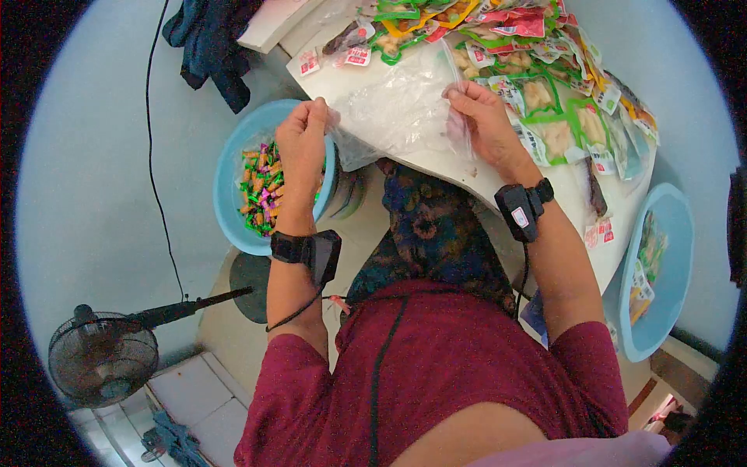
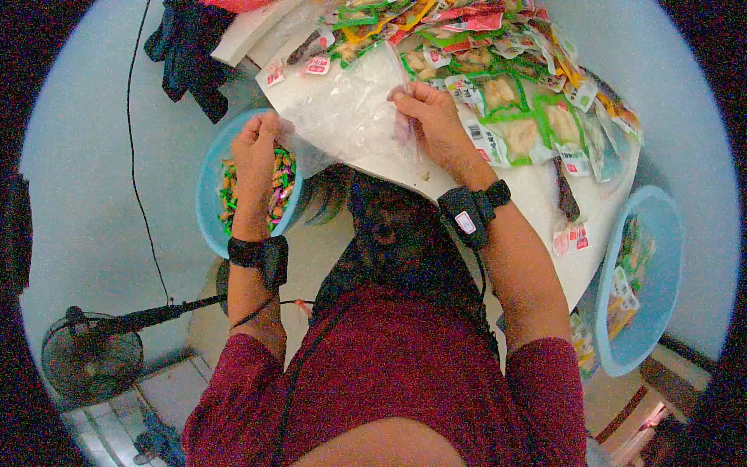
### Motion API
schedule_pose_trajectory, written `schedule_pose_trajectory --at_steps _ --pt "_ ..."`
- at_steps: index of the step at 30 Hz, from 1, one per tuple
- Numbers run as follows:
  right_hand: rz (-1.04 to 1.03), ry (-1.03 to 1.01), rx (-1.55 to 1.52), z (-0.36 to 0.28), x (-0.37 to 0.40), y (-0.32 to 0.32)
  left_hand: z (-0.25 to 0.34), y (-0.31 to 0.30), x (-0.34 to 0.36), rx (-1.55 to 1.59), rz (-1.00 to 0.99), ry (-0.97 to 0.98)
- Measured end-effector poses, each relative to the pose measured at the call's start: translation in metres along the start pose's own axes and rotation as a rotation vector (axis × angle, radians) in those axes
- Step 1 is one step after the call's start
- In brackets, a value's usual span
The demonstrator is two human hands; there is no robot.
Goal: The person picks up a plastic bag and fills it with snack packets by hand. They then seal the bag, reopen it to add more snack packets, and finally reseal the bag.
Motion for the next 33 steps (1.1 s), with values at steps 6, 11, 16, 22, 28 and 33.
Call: schedule_pose_trajectory --at_steps 6,11,16,22,28,33 --pt "0.073 0.033 0.074 0.0 0.0 0.001 -0.002 -0.024 -0.024 0.129 0.135 0.054" --pt "0.016 0.008 0.184 0.002 -0.004 -0.007 -0.003 -0.025 -0.027 0.188 0.22 0.053" --pt "0.097 0.023 0.102 0.001 -0.002 -0.009 -0.049 -0.018 -0.008 0.366 0.134 -0.182" --pt "0.151 -0.032 0.337 -0.011 0.004 -0.004 -0.058 -0.042 -0.007 0.564 0.206 -0.122" --pt "0.098 -0.017 0.284 -0.001 0.001 -0.003 -0.051 -0.062 -0.018 0.646 0.292 -0.054" --pt "0.137 -0.047 0.379 -0.001 -0.003 -0.017 0.006 -0.08 0.002 -0.073 0.414 0.451"
Point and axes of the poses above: each hand's wrist, its own x-axis away from the middle knuckle, its own y-axis out of the palm, z = x × y, the point moved 8 cm from there along -x, towards the middle knuckle, and after that the axes turned 15 degrees about x, right-handed, at the moved point
